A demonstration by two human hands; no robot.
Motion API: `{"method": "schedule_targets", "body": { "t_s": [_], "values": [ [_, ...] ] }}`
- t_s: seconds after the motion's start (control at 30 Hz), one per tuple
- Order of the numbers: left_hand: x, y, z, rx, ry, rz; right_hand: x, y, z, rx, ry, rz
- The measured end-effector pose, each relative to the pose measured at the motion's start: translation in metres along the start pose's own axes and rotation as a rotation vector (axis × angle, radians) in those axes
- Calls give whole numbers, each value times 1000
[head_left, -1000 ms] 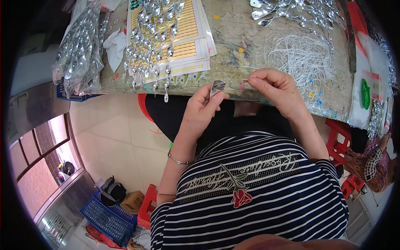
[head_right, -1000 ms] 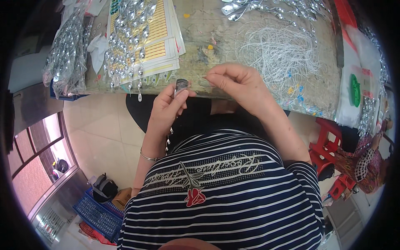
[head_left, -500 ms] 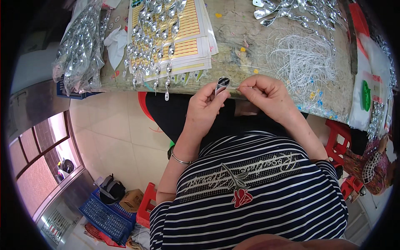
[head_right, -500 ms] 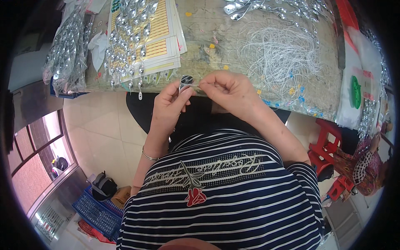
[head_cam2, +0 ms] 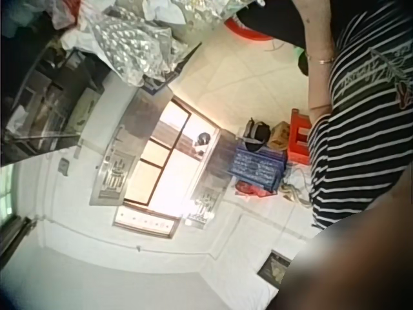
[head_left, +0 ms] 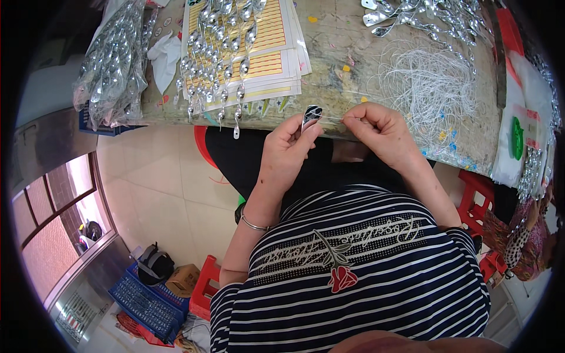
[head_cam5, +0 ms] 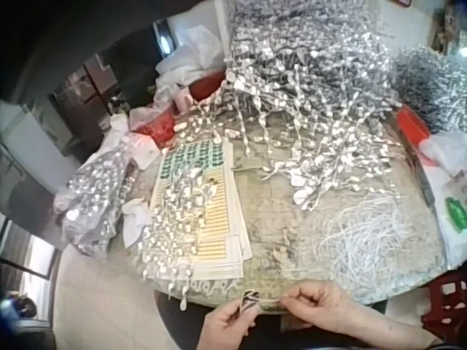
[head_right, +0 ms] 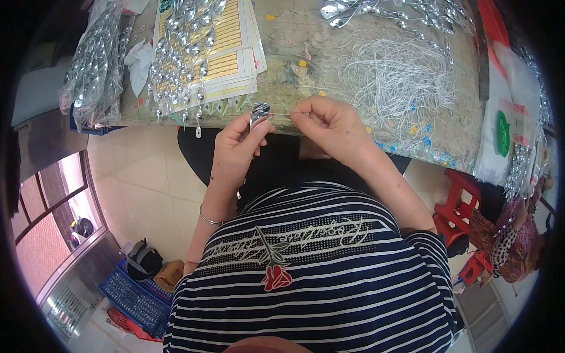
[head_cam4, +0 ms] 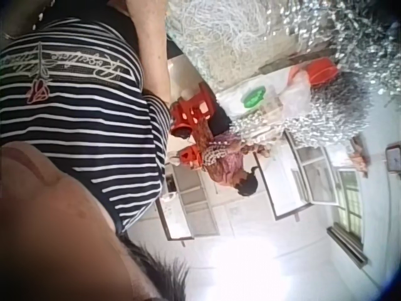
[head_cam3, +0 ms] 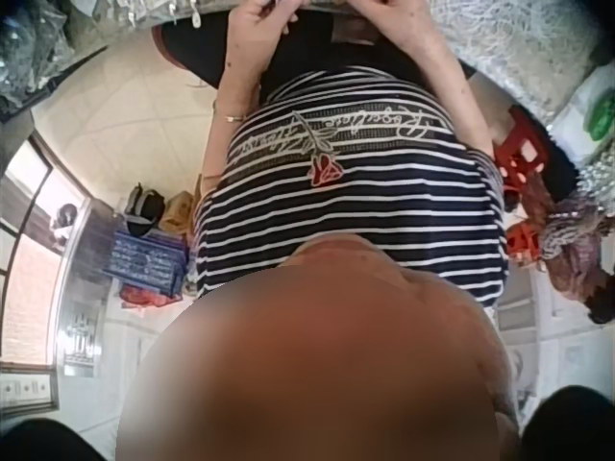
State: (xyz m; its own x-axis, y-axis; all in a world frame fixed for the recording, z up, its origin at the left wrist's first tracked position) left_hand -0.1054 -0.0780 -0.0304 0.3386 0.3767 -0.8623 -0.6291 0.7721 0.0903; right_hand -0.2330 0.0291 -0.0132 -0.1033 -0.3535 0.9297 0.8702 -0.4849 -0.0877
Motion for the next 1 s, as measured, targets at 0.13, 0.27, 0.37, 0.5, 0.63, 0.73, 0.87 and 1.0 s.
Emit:
{"method": "schedule_targets", "body": {
  "t_s": [0.13, 0.27, 0.37, 0.5, 0.63, 0.73, 0.87, 1.0],
  "values": [
    [0, 0, 0, 8, 10, -26, -4, 1, 0, -1, 27, -39],
    [0, -2, 0, 0, -10, -35, -3, -2, -1, -9, -10, 70],
    [1, -3, 1, -10, -18, -38, -7, -2, -2, -15, -1, 58],
    [1, -2, 1, -3, -7, -36, -7, -2, 0, -22, 35, -9],
    [3, 0, 1, 8, 14, -70, -2, 1, 1, -14, 20, 15],
    [4, 6, 2, 26, 20, -94, 6, 6, 2, 3, -7, 34],
    [5, 9, 2, 40, 42, -106, 8, 12, 0, 32, -40, 83],
    [1, 11, 4, 49, 107, -135, 10, 14, -1, 21, -46, 86]
  ]
}}
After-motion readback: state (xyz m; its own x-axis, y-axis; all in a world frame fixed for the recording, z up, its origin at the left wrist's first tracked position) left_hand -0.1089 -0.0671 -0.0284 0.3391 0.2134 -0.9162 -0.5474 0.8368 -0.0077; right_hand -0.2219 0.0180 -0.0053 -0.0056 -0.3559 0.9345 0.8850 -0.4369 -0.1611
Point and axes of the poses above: each hand's wrist, its own z-axis away from the middle knuckle, its own y-axis out of the palm, x = y × z, the point moved 10 cm from there along -z, towards the middle knuckle, and after that the axes turned 5 degrees about -y, right-handed, at the moved point
